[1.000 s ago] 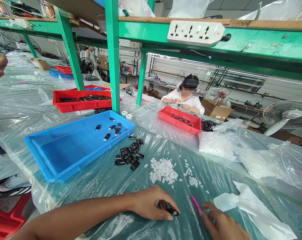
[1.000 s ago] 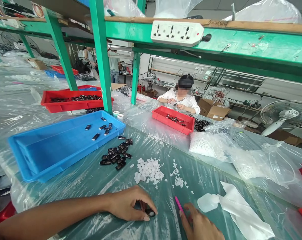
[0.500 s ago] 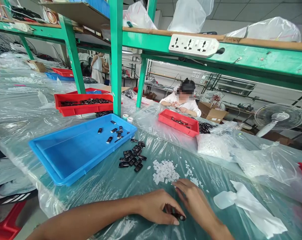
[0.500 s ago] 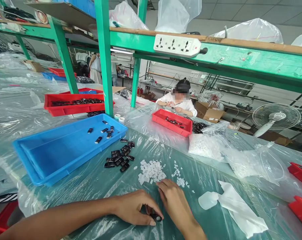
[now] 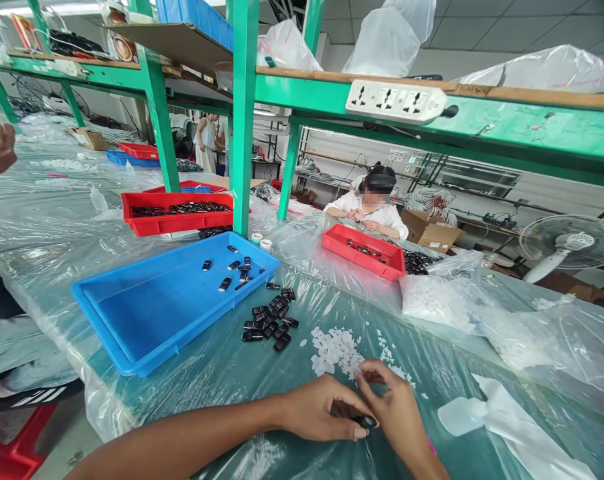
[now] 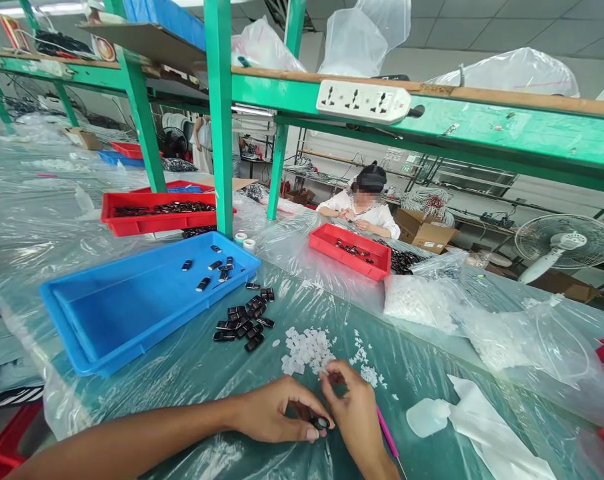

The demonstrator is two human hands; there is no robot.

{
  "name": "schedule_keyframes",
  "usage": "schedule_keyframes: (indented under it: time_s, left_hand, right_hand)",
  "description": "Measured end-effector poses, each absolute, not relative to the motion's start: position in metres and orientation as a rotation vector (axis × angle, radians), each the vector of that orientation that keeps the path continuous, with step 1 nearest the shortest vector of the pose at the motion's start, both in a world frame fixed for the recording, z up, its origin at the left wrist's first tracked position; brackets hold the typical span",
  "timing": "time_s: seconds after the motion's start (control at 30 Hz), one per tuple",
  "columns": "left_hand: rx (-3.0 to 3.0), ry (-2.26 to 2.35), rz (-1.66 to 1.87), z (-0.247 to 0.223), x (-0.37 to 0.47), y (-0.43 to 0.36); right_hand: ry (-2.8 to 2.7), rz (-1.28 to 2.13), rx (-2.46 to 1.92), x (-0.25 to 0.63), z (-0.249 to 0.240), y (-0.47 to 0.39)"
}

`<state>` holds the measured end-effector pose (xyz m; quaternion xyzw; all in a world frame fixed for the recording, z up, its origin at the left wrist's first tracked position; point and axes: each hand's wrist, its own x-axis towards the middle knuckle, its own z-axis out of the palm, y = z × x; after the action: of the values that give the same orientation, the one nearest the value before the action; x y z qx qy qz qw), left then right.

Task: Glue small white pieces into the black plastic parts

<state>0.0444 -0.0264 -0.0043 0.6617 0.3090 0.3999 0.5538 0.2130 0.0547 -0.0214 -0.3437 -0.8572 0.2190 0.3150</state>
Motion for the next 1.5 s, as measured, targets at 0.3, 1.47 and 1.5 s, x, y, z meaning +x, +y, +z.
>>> schedule_keyframes:
  time_s: [0.3,1.47,1.5]
  left_hand:
    - [1.307,0.619,0.948,-0.019,0.047,-0.019]
    - [1.269,0.887,1.168,-0.009,0.036,-0.005]
    - [1.257,0.884,1.165,-0.009,0.036,-0.006]
  right_hand:
    - [-1.826,0.829,-0.966,0.245,-0.032,0.021]
    - [-2.125,0.590,-1.076,0.240,-0.045,0.042]
    - [-2.179,0.556,-1.060,0.240,-0.047,0.044]
